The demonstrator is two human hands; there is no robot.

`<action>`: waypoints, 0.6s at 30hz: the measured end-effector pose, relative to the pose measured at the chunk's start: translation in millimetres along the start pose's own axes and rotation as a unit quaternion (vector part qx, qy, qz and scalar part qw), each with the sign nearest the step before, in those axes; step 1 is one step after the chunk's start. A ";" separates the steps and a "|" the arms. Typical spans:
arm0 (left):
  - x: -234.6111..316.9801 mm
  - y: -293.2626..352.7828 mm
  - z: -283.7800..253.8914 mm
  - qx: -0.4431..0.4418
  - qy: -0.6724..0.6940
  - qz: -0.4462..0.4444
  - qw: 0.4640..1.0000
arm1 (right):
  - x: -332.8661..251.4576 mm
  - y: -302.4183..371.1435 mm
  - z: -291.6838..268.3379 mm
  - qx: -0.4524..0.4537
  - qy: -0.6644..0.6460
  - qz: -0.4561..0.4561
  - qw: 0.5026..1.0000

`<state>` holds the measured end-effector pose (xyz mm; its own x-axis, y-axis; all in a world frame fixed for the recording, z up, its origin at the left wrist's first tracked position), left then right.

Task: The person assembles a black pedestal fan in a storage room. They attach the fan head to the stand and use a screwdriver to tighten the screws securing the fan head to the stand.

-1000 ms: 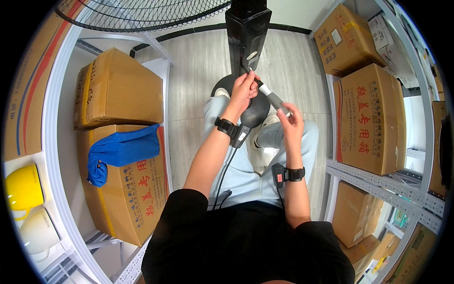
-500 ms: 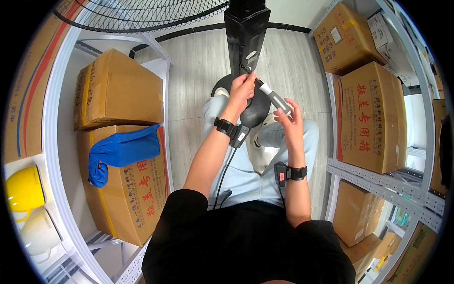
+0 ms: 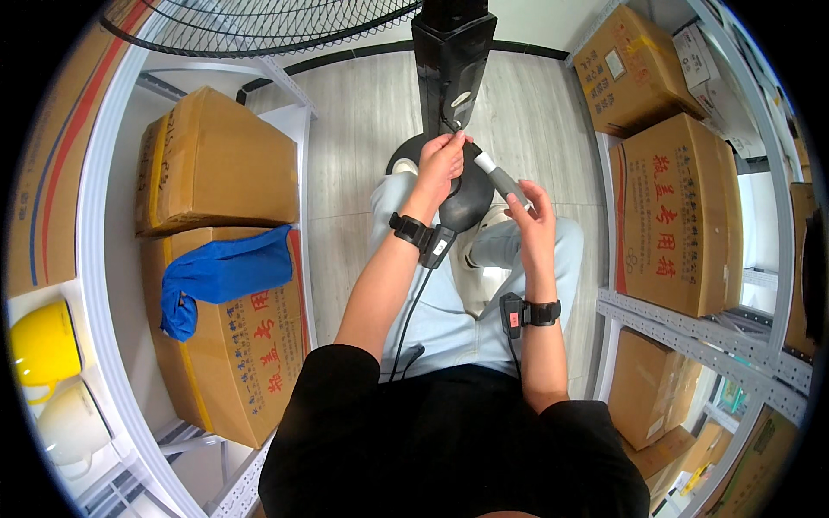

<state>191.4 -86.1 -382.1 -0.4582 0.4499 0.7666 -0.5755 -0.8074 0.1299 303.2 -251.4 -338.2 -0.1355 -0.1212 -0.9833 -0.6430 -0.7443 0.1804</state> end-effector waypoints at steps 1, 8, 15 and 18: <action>1.4 0.2 1.1 -0.012 0.012 0.003 1.000 | 3.2 -0.5 1.3 -0.003 -0.038 0.046 0.998; 1.3 2.0 4.5 -0.039 0.057 -0.013 0.998 | 24.8 -7.0 10.2 -0.093 -0.121 0.183 0.971; 1.6 2.7 4.0 -0.029 0.063 -0.013 0.998 | 18.9 -3.2 -1.3 -0.053 -0.103 0.133 0.984; 2.1 1.2 2.0 -0.029 0.064 -0.006 0.998 | 16.8 -0.3 -6.0 -0.041 -0.094 0.128 0.986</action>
<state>191.1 -86.9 -379.1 -0.5311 0.5079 0.6782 -0.6179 -0.7799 0.1002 305.6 -257.2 -354.8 -0.4281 -0.1939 -0.8827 -0.5074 -0.7567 0.4123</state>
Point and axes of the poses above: each hand's wrist, its own y-axis away from the middle knuckle, its own z-axis out of the palm, x = y × z, the point moved 8 cm from there along -y, towards the middle knuckle, and after that the axes turned 6 degrees about z, right-handed, at the moved point
